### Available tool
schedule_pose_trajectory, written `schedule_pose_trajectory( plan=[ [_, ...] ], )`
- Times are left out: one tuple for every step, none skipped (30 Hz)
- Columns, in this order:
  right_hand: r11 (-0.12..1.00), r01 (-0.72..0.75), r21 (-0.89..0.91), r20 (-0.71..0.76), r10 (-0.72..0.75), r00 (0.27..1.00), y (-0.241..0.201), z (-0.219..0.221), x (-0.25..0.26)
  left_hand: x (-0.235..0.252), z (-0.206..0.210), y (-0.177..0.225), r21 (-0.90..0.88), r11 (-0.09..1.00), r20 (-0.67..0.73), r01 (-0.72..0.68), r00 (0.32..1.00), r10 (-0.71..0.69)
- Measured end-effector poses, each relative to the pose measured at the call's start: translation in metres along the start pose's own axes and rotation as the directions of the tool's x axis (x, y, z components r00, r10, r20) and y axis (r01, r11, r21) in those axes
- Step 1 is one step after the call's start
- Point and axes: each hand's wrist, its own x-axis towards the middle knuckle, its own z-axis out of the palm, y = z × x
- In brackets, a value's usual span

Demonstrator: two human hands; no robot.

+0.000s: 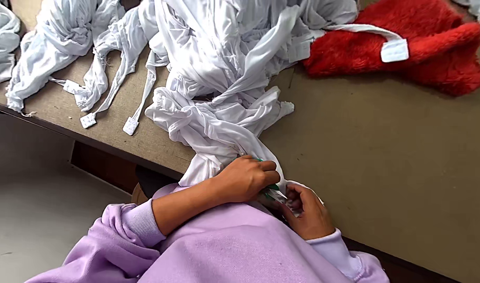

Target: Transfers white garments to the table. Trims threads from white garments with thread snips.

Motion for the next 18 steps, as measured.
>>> schedule_pose_trajectory(
  plan=[
    [0.997, 0.045, -0.058, 0.030, -0.043, 0.999, 0.004, -0.002, 0.000, -0.009, -0.010, 0.000, 0.001, 0.999, -0.081, 0.038, 0.996, -0.038],
    [0.990, 0.091, -0.107, 0.058, -0.085, 0.995, 0.008, -0.006, 0.001, -0.019, -0.019, -0.002, 0.011, 0.997, -0.174, 0.080, 0.982, -0.076],
    [0.982, 0.128, -0.136, 0.089, -0.117, 0.989, 0.012, -0.012, 0.002, -0.030, -0.029, -0.005, 0.035, 0.992, -0.270, 0.124, 0.956, -0.111],
    [0.977, 0.150, -0.149, 0.123, -0.132, 0.984, 0.015, -0.022, 0.003, -0.041, -0.038, -0.010, 0.073, 0.982, -0.371, 0.174, 0.919, -0.135],
    [0.974, 0.157, -0.164, 0.164, -0.130, 0.978, 0.020, -0.036, 0.004, -0.051, -0.046, -0.014, 0.121, 0.965, -0.461, 0.231, 0.874, -0.151],
    [0.974, 0.142, -0.176, 0.235, -0.099, 0.967, 0.025, -0.055, 0.005, -0.061, -0.055, -0.019, 0.175, 0.938, -0.532, 0.301, 0.830, -0.167],
    [0.975, 0.095, -0.201, 0.330, -0.024, 0.944, 0.028, -0.077, 0.007, -0.069, -0.064, -0.024, 0.221, 0.900, -0.578, 0.376, 0.794, -0.190],
    [0.966, 0.015, -0.257, 0.426, 0.099, 0.899, 0.028, -0.099, 0.012, -0.076, -0.072, -0.028, 0.245, 0.858, -0.590, 0.452, 0.771, -0.238],
    [0.933, -0.075, -0.351, 0.481, 0.248, 0.841, 0.027, -0.117, 0.019, -0.080, -0.079, -0.032, 0.259, 0.816, -0.571, 0.518, 0.763, -0.303],
    [0.888, -0.133, -0.441, 0.477, 0.357, 0.804, 0.028, -0.127, 0.027, -0.083, -0.083, -0.035, 0.266, 0.784, -0.536, 0.560, 0.762, -0.363],
    [0.856, -0.160, -0.491, 0.427, 0.397, 0.813, 0.025, -0.132, 0.035, -0.083, -0.084, -0.038, 0.263, 0.770, -0.498, 0.581, 0.765, -0.408],
    [0.856, -0.169, -0.488, 0.353, 0.371, 0.859, 0.017, -0.130, 0.043, -0.083, -0.083, -0.040, 0.251, 0.774, -0.469, 0.582, 0.772, -0.428],
    [0.894, -0.144, -0.424, 0.263, 0.274, 0.925, 0.007, -0.122, 0.052, -0.082, -0.080, -0.040, 0.238, 0.788, -0.457, 0.568, 0.781, -0.425],
    [0.940, -0.082, -0.331, 0.175, 0.146, 0.974, -0.005, -0.108, 0.060, -0.080, -0.077, -0.038, 0.231, 0.808, -0.457, 0.541, 0.794, -0.401],
    [0.970, -0.005, -0.244, 0.114, 0.034, 0.993, -0.019, -0.088, 0.068, -0.077, -0.074, -0.036, 0.229, 0.833, -0.462, 0.503, 0.810, -0.362],
    [0.983, 0.058, -0.173, 0.090, -0.042, 0.995, -0.036, -0.067, 0.077, -0.073, -0.071, -0.033, 0.220, 0.859, -0.442, 0.462, 0.832, -0.334],
    [0.987, 0.108, -0.119, 0.087, -0.098, 0.991, -0.053, -0.046, 0.085, -0.067, -0.069, -0.029, 0.201, 0.881, -0.382, 0.428, 0.863, -0.331],
    [0.985, 0.148, -0.088, 0.085, -0.141, 0.986, -0.069, -0.027, 0.091, -0.061, -0.066, -0.026, 0.183, 0.895, -0.294, 0.406, 0.892, -0.344]
  ],
)
